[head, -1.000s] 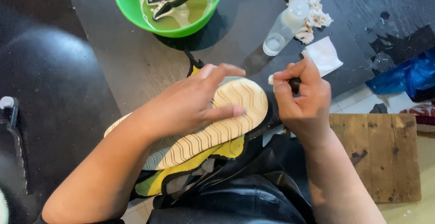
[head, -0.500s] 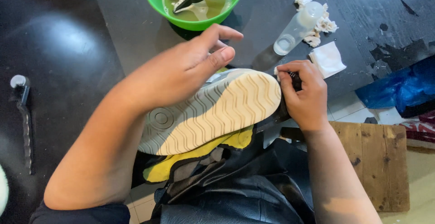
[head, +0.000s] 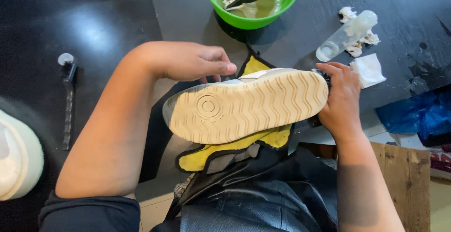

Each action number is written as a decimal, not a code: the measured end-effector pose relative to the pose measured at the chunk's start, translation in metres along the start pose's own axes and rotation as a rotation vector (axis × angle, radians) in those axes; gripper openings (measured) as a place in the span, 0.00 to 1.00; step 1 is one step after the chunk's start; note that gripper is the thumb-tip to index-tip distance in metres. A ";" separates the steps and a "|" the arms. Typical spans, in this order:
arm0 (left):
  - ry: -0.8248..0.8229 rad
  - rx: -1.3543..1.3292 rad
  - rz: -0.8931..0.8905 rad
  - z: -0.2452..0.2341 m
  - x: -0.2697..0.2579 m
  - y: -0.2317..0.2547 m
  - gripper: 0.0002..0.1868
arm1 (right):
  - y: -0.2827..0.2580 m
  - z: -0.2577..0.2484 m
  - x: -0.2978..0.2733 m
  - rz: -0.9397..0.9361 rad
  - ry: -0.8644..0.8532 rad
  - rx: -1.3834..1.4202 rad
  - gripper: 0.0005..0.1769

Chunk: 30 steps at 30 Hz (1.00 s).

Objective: Cleaning a white sneaker using a cotton swab, a cleaning cloth, and a brush with a cleaning solution.

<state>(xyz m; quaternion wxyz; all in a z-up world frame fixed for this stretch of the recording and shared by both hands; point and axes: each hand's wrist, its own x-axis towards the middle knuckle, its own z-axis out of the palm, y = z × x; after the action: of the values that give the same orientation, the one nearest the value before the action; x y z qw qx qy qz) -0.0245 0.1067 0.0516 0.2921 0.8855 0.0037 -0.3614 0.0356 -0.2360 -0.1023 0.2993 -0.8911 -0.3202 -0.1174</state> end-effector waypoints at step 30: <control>0.972 0.971 0.709 0.094 -0.014 -0.102 0.40 | -0.076 -0.029 -0.022 -0.011 0.040 0.869 0.62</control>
<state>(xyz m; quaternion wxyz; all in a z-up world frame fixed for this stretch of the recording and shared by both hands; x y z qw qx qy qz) -0.1167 0.1452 -0.0450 -0.0651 0.9218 -0.3111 0.2221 -0.0302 -0.2177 -0.0534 0.6520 -0.6783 -0.3386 0.0093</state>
